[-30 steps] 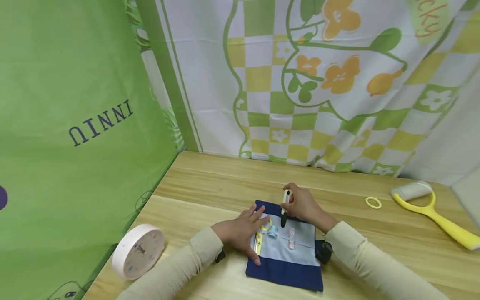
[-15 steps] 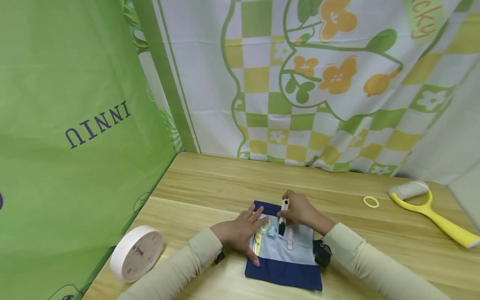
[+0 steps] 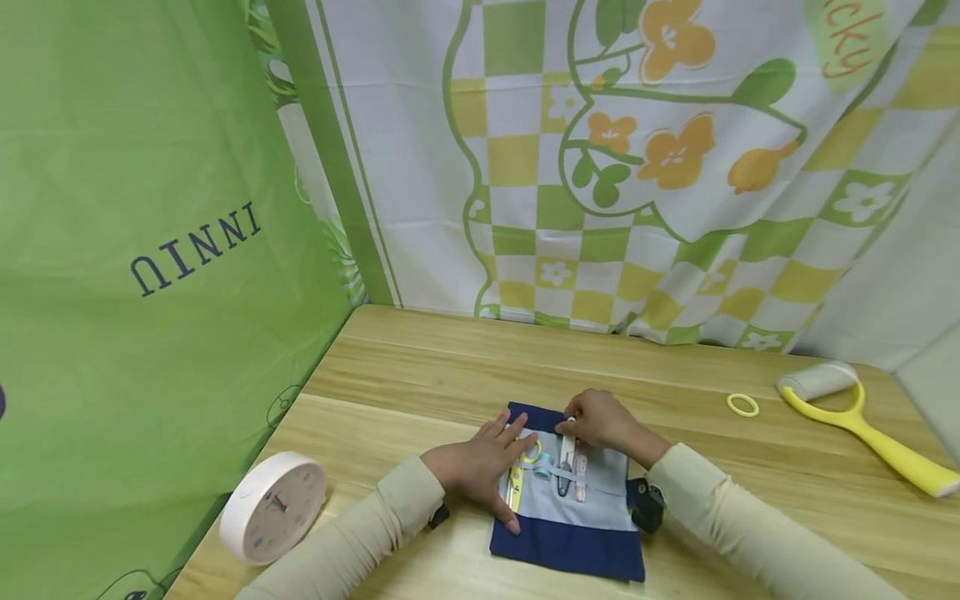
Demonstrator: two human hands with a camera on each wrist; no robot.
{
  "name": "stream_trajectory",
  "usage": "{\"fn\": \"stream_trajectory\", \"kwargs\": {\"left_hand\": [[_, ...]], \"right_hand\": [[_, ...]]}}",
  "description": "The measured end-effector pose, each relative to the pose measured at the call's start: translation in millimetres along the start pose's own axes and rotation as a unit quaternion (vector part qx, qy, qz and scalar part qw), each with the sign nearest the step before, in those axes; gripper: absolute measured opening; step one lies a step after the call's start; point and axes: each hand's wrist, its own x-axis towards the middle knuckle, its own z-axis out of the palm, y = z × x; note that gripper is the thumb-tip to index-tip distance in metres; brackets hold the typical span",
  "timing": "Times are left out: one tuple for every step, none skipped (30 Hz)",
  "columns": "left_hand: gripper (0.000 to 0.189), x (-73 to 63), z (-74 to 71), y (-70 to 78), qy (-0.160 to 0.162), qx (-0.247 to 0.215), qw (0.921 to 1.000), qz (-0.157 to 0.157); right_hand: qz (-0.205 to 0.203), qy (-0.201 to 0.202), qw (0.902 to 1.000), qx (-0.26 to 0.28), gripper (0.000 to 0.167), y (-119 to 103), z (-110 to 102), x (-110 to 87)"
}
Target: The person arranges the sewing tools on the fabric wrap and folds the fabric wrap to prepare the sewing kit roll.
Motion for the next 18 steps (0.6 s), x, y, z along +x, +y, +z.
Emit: {"fn": "stream_trajectory", "kwargs": {"left_hand": [[0.129,-0.1,0.1,-0.1,0.000,-0.001,1.0000,0.000],[0.129,-0.2,0.1,-0.3,0.000,-0.002,1.0000,-0.001],[0.129,-0.3,0.0,-0.5,-0.001,-0.004,1.0000,-0.001],[0.129,-0.4,0.0,-0.5,-0.002,-0.006,1.0000,0.000],[0.129,-0.4,0.2,-0.6,-0.002,-0.007,1.0000,0.000],[0.129,-0.3,0.4,-0.9,-0.002,-0.007,1.0000,0.001],[0.129,-0.2,0.4,-1.1,-0.002,-0.008,1.0000,0.001],[0.129,-0.1,0.6,-1.2,-0.002,-0.007,1.0000,0.002],[0.128,0.0,0.9,-1.4,-0.001,-0.005,1.0000,0.004],[0.129,0.0,0.9,-1.5,0.000,-0.004,1.0000,0.005],[0.129,-0.2,0.8,-1.4,0.001,-0.002,1.0000,0.005],[0.129,-0.3,0.6,-1.4,0.001,-0.003,1.0000,0.005],[0.129,-0.5,0.5,-1.3,0.001,-0.004,1.0000,0.005],[0.129,-0.8,0.2,-1.2,0.000,-0.005,1.0000,0.005],[0.129,-1.0,-0.1,-1.1,-0.001,-0.007,1.0000,0.004],[0.129,-1.3,-0.3,-1.1,-0.001,-0.009,1.0000,0.003],[0.129,-1.6,-0.4,-1.1,-0.001,-0.011,0.9999,0.002],[0.129,-1.6,-0.2,-1.3,-0.002,-0.013,0.9999,0.002]], "right_hand": [[0.000,0.002,1.0000,0.000,0.024,-0.1,0.0,0.2],[-0.001,0.005,1.0000,0.002,0.024,-0.1,-0.1,0.4],[-0.002,0.006,1.0000,0.002,0.024,0.0,-0.1,0.6],[-0.004,0.007,1.0000,0.003,0.023,0.3,-0.1,0.6],[-0.007,0.007,0.9999,0.005,0.023,0.4,-0.2,0.4],[-0.011,0.007,0.9999,0.006,0.023,1.0,0.1,0.5],[-0.015,0.006,0.9998,0.008,0.023,1.5,0.4,0.5],[-0.019,0.005,0.9998,0.011,0.023,1.9,0.6,0.4],[-0.021,0.003,0.9997,0.014,0.023,2.1,0.9,0.2],[-0.022,0.001,0.9996,0.017,0.024,2.1,1.0,0.1],[-0.022,-0.002,0.9995,0.021,0.024,2.2,1.1,0.0],[-0.023,-0.005,0.9995,0.022,0.025,2.3,1.3,-0.2],[-0.023,-0.008,0.9995,0.022,0.026,2.1,1.4,-0.7],[-0.022,-0.011,0.9994,0.023,0.028,2.3,1.8,-0.8],[-0.022,-0.013,0.9994,0.024,0.029,2.3,2.1,-1.3],[-0.022,-0.015,0.9993,0.024,0.029,2.2,2.3,-1.7],[-0.022,-0.016,0.9993,0.024,0.030,2.3,2.5,-2.0],[-0.023,-0.016,0.9993,0.024,0.031,2.1,2.6,-2.6]]}}
